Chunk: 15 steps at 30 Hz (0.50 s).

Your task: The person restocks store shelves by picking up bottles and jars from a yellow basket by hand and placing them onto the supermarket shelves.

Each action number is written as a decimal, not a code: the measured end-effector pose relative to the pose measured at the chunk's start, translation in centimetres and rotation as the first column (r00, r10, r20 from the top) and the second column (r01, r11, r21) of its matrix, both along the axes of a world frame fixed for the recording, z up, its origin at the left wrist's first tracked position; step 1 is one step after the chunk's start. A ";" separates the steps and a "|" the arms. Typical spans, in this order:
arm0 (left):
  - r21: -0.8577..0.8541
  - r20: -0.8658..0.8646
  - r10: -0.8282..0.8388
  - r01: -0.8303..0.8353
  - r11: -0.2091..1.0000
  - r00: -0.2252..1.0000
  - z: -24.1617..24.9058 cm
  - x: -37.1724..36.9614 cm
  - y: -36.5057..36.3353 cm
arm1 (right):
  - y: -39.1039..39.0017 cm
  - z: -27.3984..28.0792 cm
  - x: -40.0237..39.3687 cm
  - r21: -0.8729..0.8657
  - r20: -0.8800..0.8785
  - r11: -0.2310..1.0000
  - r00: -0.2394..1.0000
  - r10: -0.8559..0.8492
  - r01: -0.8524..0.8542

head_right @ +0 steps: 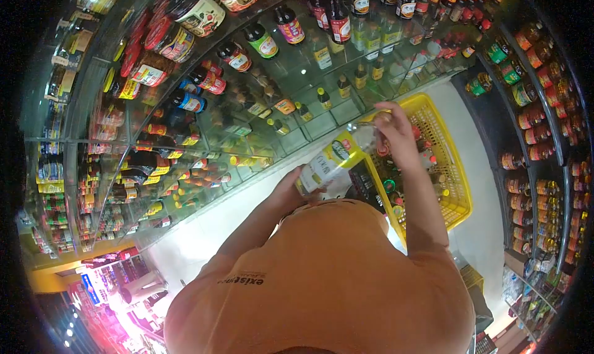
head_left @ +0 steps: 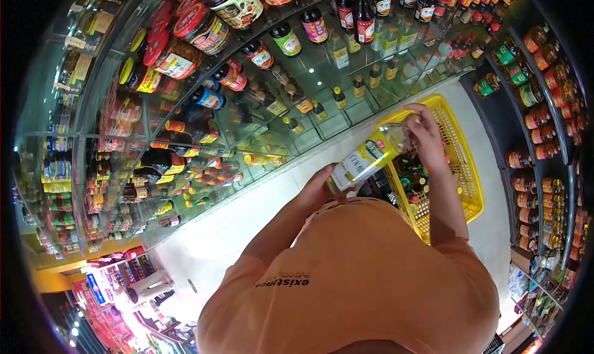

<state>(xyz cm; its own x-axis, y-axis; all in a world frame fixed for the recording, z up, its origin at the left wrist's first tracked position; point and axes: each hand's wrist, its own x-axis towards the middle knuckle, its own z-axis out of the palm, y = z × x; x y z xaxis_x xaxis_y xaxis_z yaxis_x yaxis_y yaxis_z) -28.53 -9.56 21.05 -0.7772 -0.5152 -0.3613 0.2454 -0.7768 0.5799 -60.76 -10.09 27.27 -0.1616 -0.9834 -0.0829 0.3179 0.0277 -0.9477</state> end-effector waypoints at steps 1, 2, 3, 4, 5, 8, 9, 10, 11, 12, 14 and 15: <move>-0.006 0.046 0.069 -0.069 0.998 0.997 0.1 0.6 0.5 | -0.7 -0.5 1.2 0.001 -0.001 1.000 1.000 0.005 -0.005; -0.004 0.046 0.073 -0.073 0.997 0.996 0.2 1.1 0.9 | -1.3 -1.1 2.4 0.022 -0.052 1.000 0.999 -0.016 0.017; -0.096 0.052 0.134 -0.129 0.987 0.990 0.2 1.4 1.0 | -1.8 -1.7 3.2 0.039 -0.105 0.998 0.994 -0.038 0.042; -0.188 0.053 0.194 -0.181 0.965 0.979 0.3 1.7 1.1 | -2.0 -2.2 4.0 0.036 -0.105 0.999 0.994 -0.036 0.040; -0.191 0.053 0.196 -0.183 0.964 0.979 0.6 1.9 1.4 | -2.0 -2.7 4.8 0.089 -0.019 0.995 0.999 -0.037 0.039; -0.289 0.259 0.289 -0.212 0.934 0.922 0.8 2.1 1.9 | -2.3 -4.5 5.5 0.229 0.058 0.973 0.998 -0.003 -0.011; -0.375 0.281 0.316 -0.200 0.905 0.906 0.1 1.9 1.9 | -2.2 -5.2 5.9 0.263 0.028 0.964 0.999 0.022 -0.029; -0.458 0.302 0.345 -0.183 0.870 0.889 -0.5 1.7 2.0 | -2.0 -5.4 6.2 0.296 0.000 0.954 0.999 0.048 -0.046; -0.490 0.297 0.404 -0.225 0.842 0.865 -0.7 1.0 2.0 | -1.5 -3.2 6.7 0.359 -0.040 0.932 0.997 0.065 -0.047; -0.494 0.296 0.404 -0.223 0.840 0.866 -0.7 0.4 2.0 | -1.2 -2.4 6.5 0.354 -0.040 0.934 0.997 0.063 -0.045; -0.707 0.638 0.464 0.228 0.670 0.615 0.1 -0.9 1.8 | -0.7 -1.7 6.0 0.415 0.014 0.905 0.995 0.097 -0.094; -0.793 0.570 0.543 0.239 0.561 0.617 -1.0 -1.4 1.5 | -0.5 -2.0 5.7 0.412 0.020 0.907 0.996 0.088 -0.089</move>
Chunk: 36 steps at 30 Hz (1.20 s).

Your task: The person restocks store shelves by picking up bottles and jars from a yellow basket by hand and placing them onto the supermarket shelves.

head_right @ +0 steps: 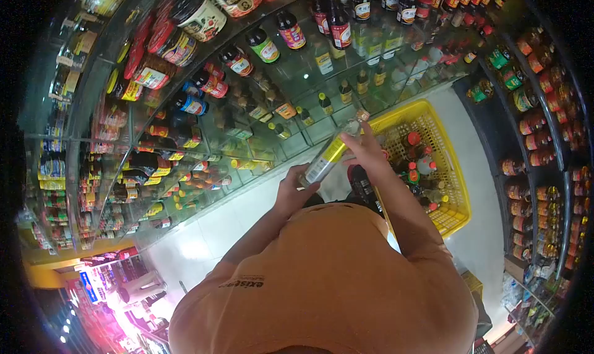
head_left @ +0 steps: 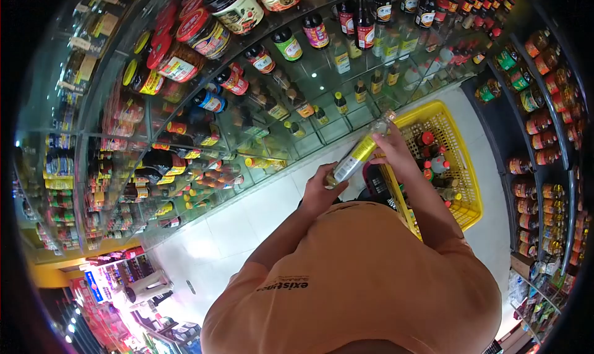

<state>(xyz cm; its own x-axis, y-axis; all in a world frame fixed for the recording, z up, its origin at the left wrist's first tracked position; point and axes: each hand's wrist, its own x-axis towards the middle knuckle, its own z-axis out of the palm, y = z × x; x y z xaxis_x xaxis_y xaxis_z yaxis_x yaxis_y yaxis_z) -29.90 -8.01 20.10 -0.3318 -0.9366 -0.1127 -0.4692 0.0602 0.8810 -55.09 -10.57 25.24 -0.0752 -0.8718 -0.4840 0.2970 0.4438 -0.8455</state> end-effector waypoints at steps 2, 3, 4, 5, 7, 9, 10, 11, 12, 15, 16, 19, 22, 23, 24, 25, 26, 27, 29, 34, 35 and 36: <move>-0.011 0.048 -0.042 0.042 0.999 0.998 -0.4 -1.1 -0.6 | 0.1 -1.2 -1.3 -0.106 0.101 0.993 0.994 -0.038 0.049; -0.019 0.089 -0.073 0.075 0.997 0.993 -0.4 -1.5 -1.2 | 0.1 -1.7 -1.9 -0.112 0.106 0.992 0.993 -0.052 0.064; -0.022 0.079 -0.116 0.118 0.993 0.990 0.0 -2.0 -2.0 | 0.2 -2.2 -2.5 -0.153 0.071 0.983 0.993 -0.096 0.106; -0.028 0.085 -0.131 0.134 0.991 0.988 0.5 -2.6 -3.1 | 0.0 -2.6 -3.1 -0.192 0.038 0.970 0.989 -0.143 0.147; -0.103 0.118 -0.235 0.247 0.963 0.965 1.1 -3.5 -5.6 | -0.6 -3.3 -4.0 -0.244 0.105 0.943 0.973 -0.206 0.226; -0.315 0.206 -0.312 0.365 0.876 0.927 1.6 -4.4 -9.4 | -1.3 -3.2 -4.7 -0.397 -0.028 0.875 0.949 -0.315 0.279; -0.423 0.270 -0.289 0.383 0.821 0.918 2.4 -4.4 -11.7 | -1.8 -2.2 -4.8 -0.416 0.043 0.839 0.929 -0.367 0.351; -0.525 0.327 -0.260 0.403 0.750 0.909 3.0 -4.2 -14.1 | -2.4 -2.5 -5.3 -0.417 0.046 0.830 0.921 -0.387 0.370; -0.540 0.311 -0.202 0.347 0.767 0.929 3.0 -3.7 -16.5 | -3.3 -3.2 -6.0 -0.424 -0.065 0.826 0.897 -0.436 0.371; -0.575 0.330 -0.133 0.310 0.757 0.935 3.5 -3.9 -23.3 | -6.6 -6.5 -9.3 -0.445 -0.377 0.827 0.766 -0.521 0.343; -0.594 0.363 -0.098 0.311 0.742 0.927 3.8 -4.6 -25.2 | -8.0 -7.7 -10.6 -0.443 -0.561 0.846 0.644 -0.521 0.298; -0.582 0.583 -0.084 0.487 0.651 0.808 0.9 -5.5 -28.6 | -12.3 -10.6 -13.6 -0.440 -0.677 0.834 0.486 -0.552 0.333; -0.501 0.664 -0.073 0.515 0.696 0.744 -0.5 -5.7 -29.2 | -16.2 -14.6 -16.5 -0.473 -0.670 0.808 0.452 -0.589 0.353; -0.483 0.688 -0.055 0.513 0.709 0.724 -0.8 -5.7 -29.5 | -17.4 -15.4 -17.3 -0.471 -0.719 0.818 0.394 -0.573 0.331; -0.484 0.692 -0.061 0.525 0.700 0.719 -0.9 -5.7 -29.4 | -18.1 -15.8 -17.8 -0.473 -0.713 0.811 0.390 -0.582 0.344; -0.469 0.718 -0.050 0.535 0.703 0.694 -0.6 -5.8 -29.5 | -19.0 -16.3 -18.3 -0.441 -0.737 0.830 0.391 -0.552 0.341; -0.455 0.744 -0.037 0.546 0.704 0.668 -0.4 -6.0 -29.9 | -20.0 -16.8 -18.8 -0.409 -0.757 0.847 0.392 -0.523 0.340; -0.452 0.750 -0.042 0.558 0.696 0.660 -0.5 -6.0 -29.9 | -20.7 -17.6 -19.2 -0.410 -0.751 0.841 0.393 -0.531 0.354; -0.429 0.758 -0.051 0.557 0.711 0.650 -0.4 -6.2 -30.0 | -22.3 -19.1 -19.9 -0.427 -0.752 0.842 0.387 -0.533 0.330; -0.419 0.758 -0.063 0.559 0.715 0.649 0.3 -6.7 -30.1 | -25.4 -20.2 -20.9 -0.416 -0.737 0.836 0.404 -0.541 0.359; -0.417 0.762 -0.062 0.561 0.715 0.645 0.3 -6.9 -30.1 | -26.2 -20.4 -21.3 -0.422 -0.740 0.830 0.390 -0.548 0.364; -0.428 0.765 -0.043 0.557 0.712 0.643 0.4 -7.0 -30.0 | -26.9 -20.6 -21.8 -0.419 -0.739 0.831 0.394 -0.546 0.366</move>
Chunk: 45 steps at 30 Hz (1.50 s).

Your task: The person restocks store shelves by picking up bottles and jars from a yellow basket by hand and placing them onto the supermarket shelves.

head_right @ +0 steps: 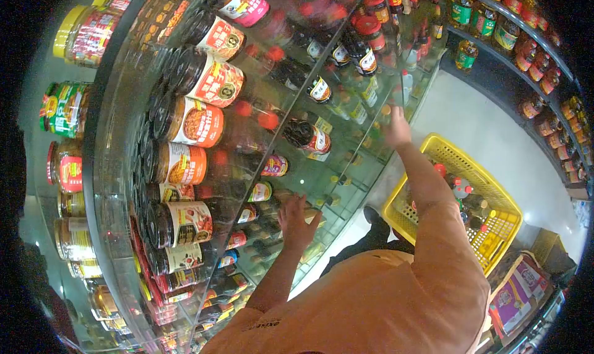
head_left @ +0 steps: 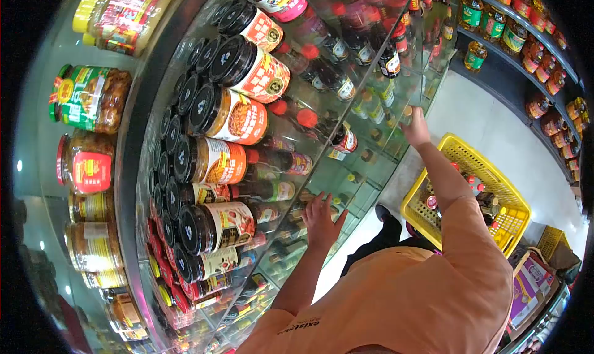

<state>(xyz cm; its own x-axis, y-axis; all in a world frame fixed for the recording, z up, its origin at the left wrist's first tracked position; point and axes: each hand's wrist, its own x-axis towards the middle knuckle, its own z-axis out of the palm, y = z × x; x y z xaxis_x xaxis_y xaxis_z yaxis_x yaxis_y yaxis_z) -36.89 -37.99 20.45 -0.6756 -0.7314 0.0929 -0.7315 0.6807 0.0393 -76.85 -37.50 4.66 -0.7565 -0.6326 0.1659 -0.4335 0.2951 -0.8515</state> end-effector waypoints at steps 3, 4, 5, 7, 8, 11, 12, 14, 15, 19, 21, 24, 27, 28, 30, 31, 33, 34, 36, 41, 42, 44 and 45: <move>0.039 -0.002 0.016 -0.016 0.999 1.000 -0.5 0.3 -0.2 | -2.2 -0.8 -1.5 0.129 0.044 0.991 0.999 0.015 -0.020; 0.092 -0.014 0.023 -0.021 0.996 1.000 -0.7 0.4 -0.4 | -3.4 -2.5 -2.3 0.131 -0.023 0.991 0.999 -0.024 0.027; 0.092 -0.012 0.024 -0.023 0.996 1.000 -0.7 0.4 -0.4 | -4.1 -2.9 -2.7 0.130 -0.091 0.989 0.994 -0.062 0.074; 0.084 -0.026 0.019 -0.016 0.996 0.999 -0.5 0.2 -0.4 | -5.0 -2.1 -3.1 0.137 -0.029 0.989 0.999 -0.046 0.050; 0.083 -0.023 0.020 -0.018 0.996 1.000 -0.5 0.2 -0.4 | -5.4 -1.5 -3.1 0.144 0.032 0.989 0.999 -0.031 0.026; 0.074 -0.042 0.008 -0.005 0.997 0.999 -0.1 0.0 -0.3 | -7.0 -2.7 -3.6 0.032 -0.084 0.997 0.994 -0.069 0.072; 0.063 0.028 0.032 -0.034 0.997 0.999 0.2 -0.2 -0.1 | -7.7 -3.1 -4.0 0.031 -0.080 0.997 0.994 -0.069 0.071; 0.048 0.101 0.055 -0.060 0.997 0.993 0.2 -0.3 -0.1 | -8.7 -3.0 -4.6 -0.375 0.578 0.910 0.812 0.082 0.175; 0.044 0.077 0.041 -0.044 0.998 0.996 0.1 -0.2 -0.1 | -8.7 -3.1 -4.6 -0.376 0.580 0.909 0.810 0.082 0.178; 0.043 0.027 0.000 -0.001 0.999 1.000 0.1 -0.3 -0.4 | -8.5 -1.2 -4.0 0.045 -0.126 0.997 0.990 -0.061 0.067; 0.040 0.044 0.003 -0.004 0.999 0.999 -0.1 -0.2 -0.4 | -8.6 -1.5 -4.0 0.068 -0.115 0.995 0.992 -0.059 0.067; 0.028 0.066 0.000 -0.002 1.000 0.998 -0.7 0.1 -0.4 | -8.8 -1.1 -3.7 0.051 -0.093 0.995 0.993 -0.077 0.081; 0.028 0.048 -0.017 0.016 0.999 0.999 -1.4 0.6 -0.4 | -8.8 0.2 -3.2 0.165 -0.085 0.973 0.985 -0.151 0.163; 0.024 0.017 -0.029 0.029 0.999 0.999 -1.4 0.5 -0.6 | -8.8 0.4 -3.1 0.174 -0.166 0.967 0.973 -0.159 0.188; 0.004 0.024 -0.030 0.030 1.000 0.999 -1.2 0.4 -0.5 | -8.7 0.9 -2.7 0.242 -0.203 0.947 0.965 -0.163 0.210; -0.021 0.029 -0.025 0.026 0.999 0.999 -1.1 0.3 -0.4 | -8.6 1.5 -2.5 0.253 -0.202 0.943 0.965 -0.167 0.216; 0.033 0.072 -0.021 0.019 0.999 0.997 -1.2 0.3 -0.6 | -8.3 2.1 -2.2 0.295 -0.136 0.938 0.980 -0.148 0.182; -0.011 0.052 -0.022 0.022 1.000 0.998 -1.3 0.2 -0.6 | -8.6 1.2 -2.5 0.293 -0.094 0.937 0.981 -0.168 0.188; -0.041 0.021 -0.053 0.054 0.998 0.998 -1.8 0.5 -0.5 | -8.8 -0.9 -2.9 0.315 -0.046 0.930 0.982 -0.183 0.188; -0.006 0.045 -0.054 0.055 0.998 0.997 -2.1 0.9 -0.2 | -2.8 0.0 1.2 0.188 -0.060 0.965 0.983 -0.175 0.183; -0.015 0.056 -0.046 0.047 0.999 0.997 -2.1 0.7 -0.5 | -0.1 0.5 2.4 0.139 -0.064 0.986 0.994 -0.088 0.097; 0.008 0.033 -0.046 0.046 0.999 0.998 -1.4 0.4 -0.2 | 5.7 1.5 4.4 0.126 0.007 0.991 0.999 0.040 -0.040; 0.019 0.017 -0.046 0.046 0.999 0.999 -1.2 0.2 -0.1 | 8.9 2.1 5.1 0.114 -0.044 0.993 0.998 0.034 -0.029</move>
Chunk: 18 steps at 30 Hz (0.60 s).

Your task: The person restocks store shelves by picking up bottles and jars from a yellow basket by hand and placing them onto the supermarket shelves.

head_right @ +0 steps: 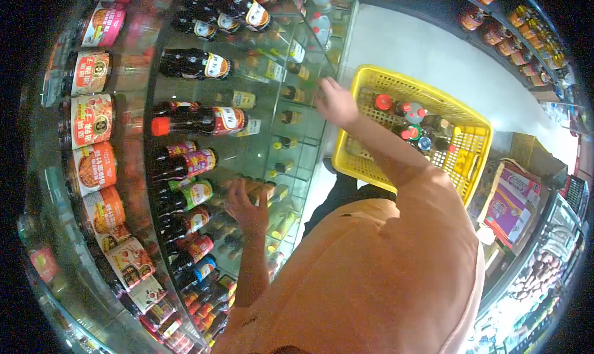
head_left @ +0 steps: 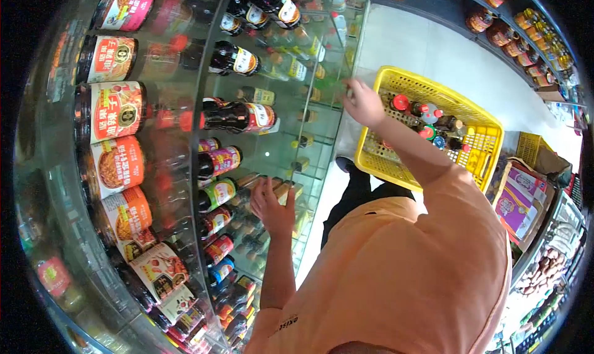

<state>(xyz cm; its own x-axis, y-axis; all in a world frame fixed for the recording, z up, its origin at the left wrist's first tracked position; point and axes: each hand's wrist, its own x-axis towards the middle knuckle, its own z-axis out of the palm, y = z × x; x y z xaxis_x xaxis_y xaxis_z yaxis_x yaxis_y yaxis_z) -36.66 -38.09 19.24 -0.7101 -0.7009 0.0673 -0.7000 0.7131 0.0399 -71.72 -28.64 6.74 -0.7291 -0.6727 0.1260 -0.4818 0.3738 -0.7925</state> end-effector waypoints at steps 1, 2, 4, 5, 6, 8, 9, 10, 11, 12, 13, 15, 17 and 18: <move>-0.001 0.006 0.020 -0.020 1.000 1.000 -0.3 0.2 0.0 | 3.3 0.5 0.2 -0.013 -0.049 1.000 0.999 -0.003 0.002; 0.010 0.005 0.027 -0.027 1.000 1.000 -0.4 0.2 0.2 | 6.5 0.9 -0.6 -0.082 -0.167 0.997 0.986 -0.004 -0.010; -0.015 -0.071 -0.025 0.024 1.000 0.997 -0.3 0.1 0.1 | 12.8 -1.6 -3.0 0.106 -0.223 0.980 0.965 -0.139 0.166; -0.031 -0.040 -0.021 0.020 0.999 0.999 -0.2 0.0 0.1 | 15.2 -2.1 -4.1 0.239 -0.183 0.932 0.955 -0.233 0.273; -0.027 -0.041 -0.018 0.017 0.999 0.999 -0.1 -0.1 0.3 | 17.7 -2.9 -5.1 0.310 -0.214 0.898 0.943 -0.254 0.312; -0.075 -0.035 -0.033 0.030 0.997 0.999 0.0 -0.2 0.5 | 20.9 -5.8 -6.7 0.579 -0.090 0.766 0.956 -0.279 0.278; -0.068 -0.049 -0.030 0.026 0.997 0.998 -0.2 0.0 0.5 | 22.0 -7.6 -7.2 0.578 -0.087 0.768 0.957 -0.276 0.274; -0.072 -0.050 -0.029 0.026 0.997 0.998 -0.2 -0.1 0.6 | 22.8 -9.4 -7.8 0.627 -0.036 0.757 0.978 -0.207 0.183; -0.070 -0.060 -0.022 0.018 0.997 0.998 -0.1 -0.2 0.8 | 23.0 -10.6 -8.1 0.668 0.018 0.738 0.990 -0.138 0.091; -0.068 -0.071 -0.013 0.009 0.998 0.997 -0.1 -0.2 1.0 | 23.0 -11.7 -8.1 0.665 0.017 0.742 0.991 -0.135 0.090; -0.074 -0.074 -0.010 0.004 0.997 0.997 0.0 -0.2 1.1 | 22.8 -12.4 -8.1 0.633 -0.005 0.766 0.990 -0.140 0.112; -0.107 -0.079 -0.041 0.032 0.994 0.996 0.1 -0.2 1.2 | 22.1 -14.3 -8.3 0.592 -0.028 0.796 0.990 -0.137 0.127; -0.110 -0.095 -0.040 0.029 0.993 0.995 0.1 -0.1 1.1 | 21.4 -16.1 -9.5 0.648 0.106 0.756 0.970 -0.217 0.098; -0.101 -0.103 -0.043 0.032 0.994 0.994 0.0 0.1 1.2 | 21.4 -16.4 -9.6 0.640 0.106 0.763 0.973 -0.206 0.092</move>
